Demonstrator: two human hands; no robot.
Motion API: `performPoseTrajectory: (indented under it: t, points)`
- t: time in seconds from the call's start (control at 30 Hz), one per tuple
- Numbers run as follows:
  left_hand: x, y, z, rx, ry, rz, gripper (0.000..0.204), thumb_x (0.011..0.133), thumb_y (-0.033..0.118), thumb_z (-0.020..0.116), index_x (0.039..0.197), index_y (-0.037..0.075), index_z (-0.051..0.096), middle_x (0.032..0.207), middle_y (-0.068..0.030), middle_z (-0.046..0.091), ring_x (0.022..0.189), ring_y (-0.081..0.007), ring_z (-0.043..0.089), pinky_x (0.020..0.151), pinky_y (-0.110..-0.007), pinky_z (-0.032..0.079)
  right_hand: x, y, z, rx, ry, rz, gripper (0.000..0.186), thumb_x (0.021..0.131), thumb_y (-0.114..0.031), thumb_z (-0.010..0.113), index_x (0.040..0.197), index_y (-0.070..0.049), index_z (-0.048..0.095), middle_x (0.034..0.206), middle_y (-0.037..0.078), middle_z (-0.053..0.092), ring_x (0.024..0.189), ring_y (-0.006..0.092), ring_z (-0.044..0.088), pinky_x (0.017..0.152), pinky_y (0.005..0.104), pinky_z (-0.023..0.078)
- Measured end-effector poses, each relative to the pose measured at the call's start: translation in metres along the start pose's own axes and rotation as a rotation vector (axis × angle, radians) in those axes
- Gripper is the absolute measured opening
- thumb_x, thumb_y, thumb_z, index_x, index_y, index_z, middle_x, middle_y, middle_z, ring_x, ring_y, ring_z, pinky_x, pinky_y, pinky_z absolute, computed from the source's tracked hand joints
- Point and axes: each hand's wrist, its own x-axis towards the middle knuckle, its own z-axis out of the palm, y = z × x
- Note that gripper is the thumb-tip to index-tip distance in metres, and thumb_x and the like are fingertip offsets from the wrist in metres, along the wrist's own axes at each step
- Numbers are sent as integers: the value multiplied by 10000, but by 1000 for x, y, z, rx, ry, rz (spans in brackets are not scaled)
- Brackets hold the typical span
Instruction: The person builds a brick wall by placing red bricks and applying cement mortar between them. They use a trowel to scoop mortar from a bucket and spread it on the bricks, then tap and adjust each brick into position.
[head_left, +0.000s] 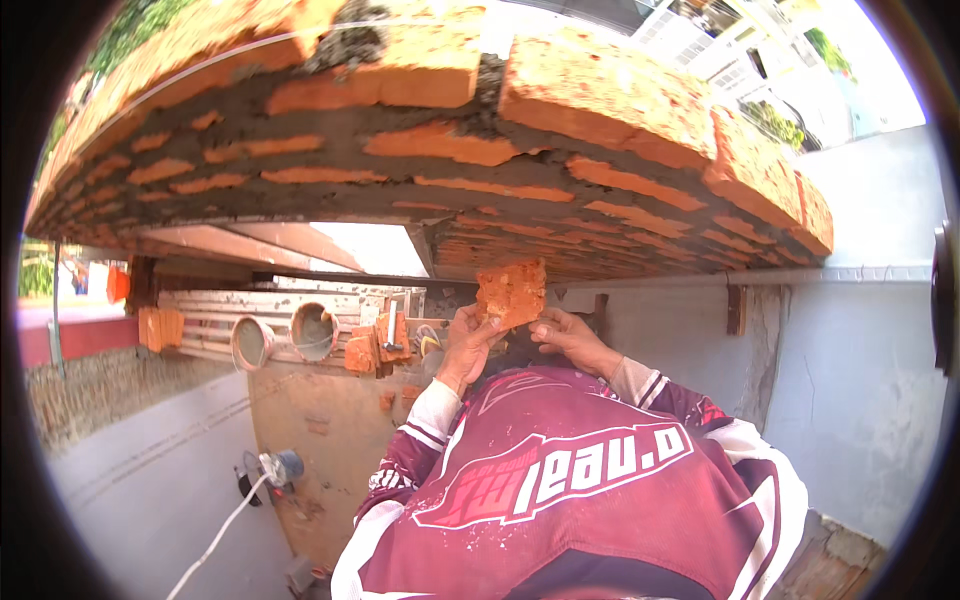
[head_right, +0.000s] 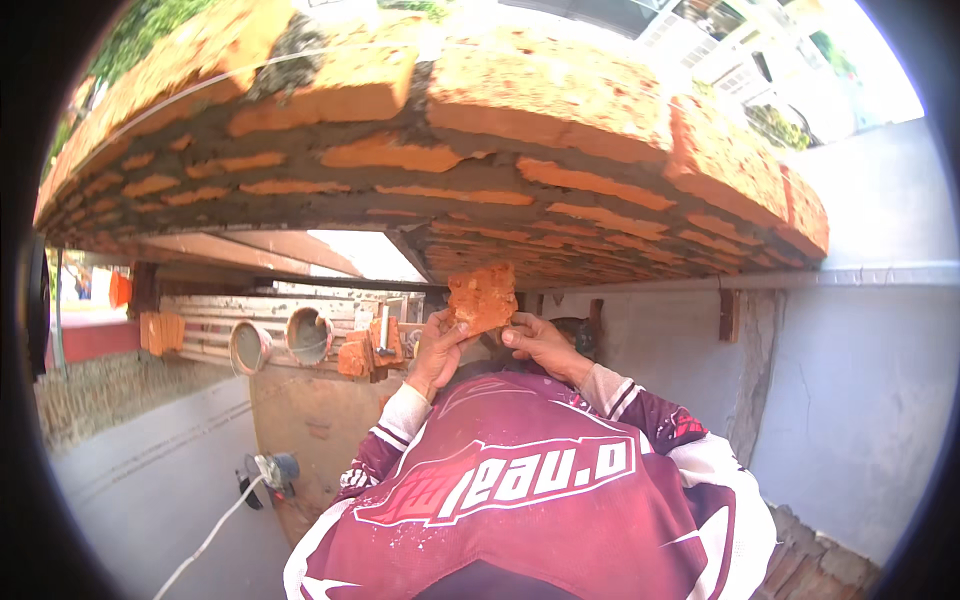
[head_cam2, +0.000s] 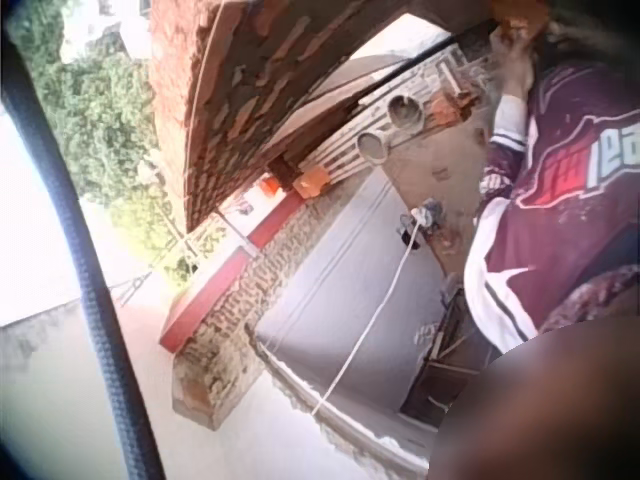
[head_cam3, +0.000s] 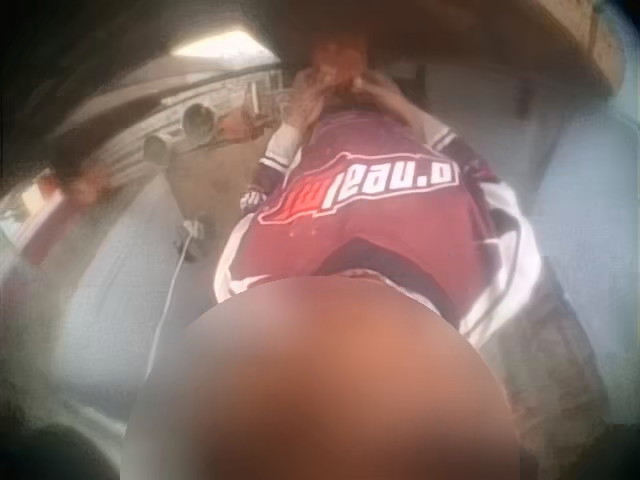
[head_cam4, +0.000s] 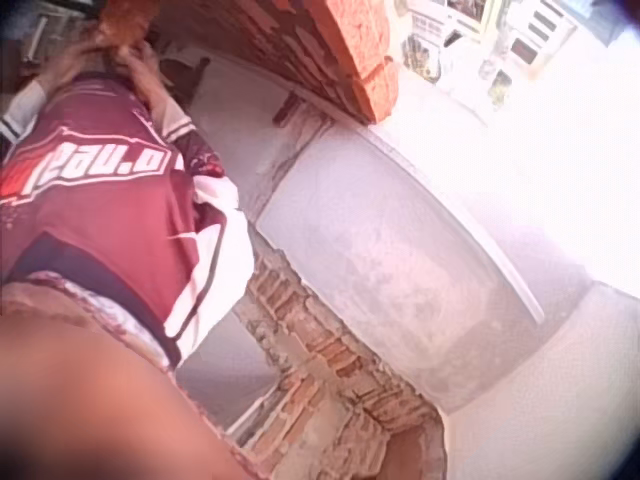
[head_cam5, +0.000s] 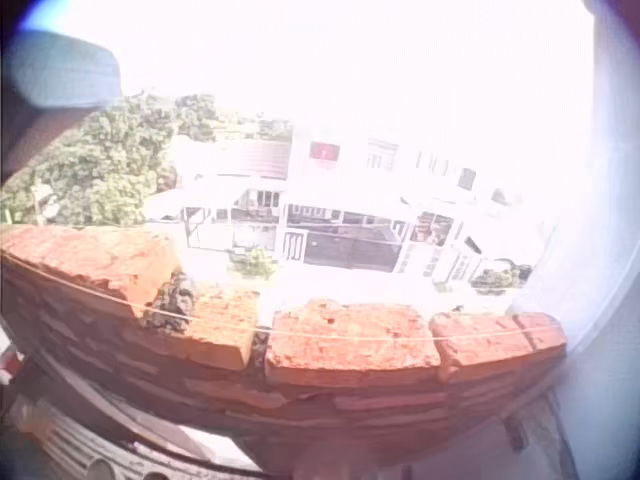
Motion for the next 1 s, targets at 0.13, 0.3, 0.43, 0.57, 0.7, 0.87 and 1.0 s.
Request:
performPoseTrajectory:
  t: [0.13,0.3,0.43,0.57,0.7,0.87,1.0]
  points:
    - [29,-9,55,208,-151,-73,564,916,48,772,1327,-17,392,1289,-171,603,1182,-228,626,1031,-382,516,-22,11,13,554,275,-163,790,953,-415,755,1490,-17,336,1418,143,500,1333,280,489,1108,520,421]
    - [46,-32,130,469,-352,-104,551,905,45,777,1307,-7,404,1308,-188,616,1178,-217,636,1038,-385,517,-49,13,5,1010,527,-483,629,984,-273,714,1463,-92,346,1388,123,522,1316,300,518,1117,573,406]
    - [34,-46,193,510,-568,-163,530,908,51,787,1273,3,406,1259,-169,607,1142,-193,630,1017,-332,512,-90,5,-11,1081,667,-826,540,957,-222,707,1407,-97,435,1346,106,573,1225,274,608,1034,504,519]
    - [28,-40,247,653,-822,-243,816,887,160,832,1485,-37,313,1343,-208,578,1191,-266,625,1066,-364,482,-154,-9,-41,947,786,-1041,681,914,-250,695,1508,-71,412,1423,86,556,1301,260,567,1100,479,483]
    - [32,-17,287,1011,-1123,-2,738,876,183,842,1469,-3,443,1365,-198,606,1223,-260,617,1089,-391,469,-202,-22,-71,833,880,-1187,705,897,-251,704,1503,-39,412,1427,105,556,1316,258,568,1101,454,499]
    - [28,-6,324,1146,-1086,-111,387,932,81,757,1283,-2,615,1210,-99,695,1128,-164,654,1019,-329,507,-216,-33,-122,889,903,-1311,659,874,-281,713,1429,-14,480,1343,119,607,1232,247,626,1029,441,551]
    - [26,-5,352,1227,-1033,-88,277,949,62,728,1210,-1,659,1172,-76,701,1093,-146,658,979,-308,516,-229,-43,-173,946,779,-1369,667,874,-310,706,1427,-1,497,1329,108,632,1192,234,648,991,425,573]
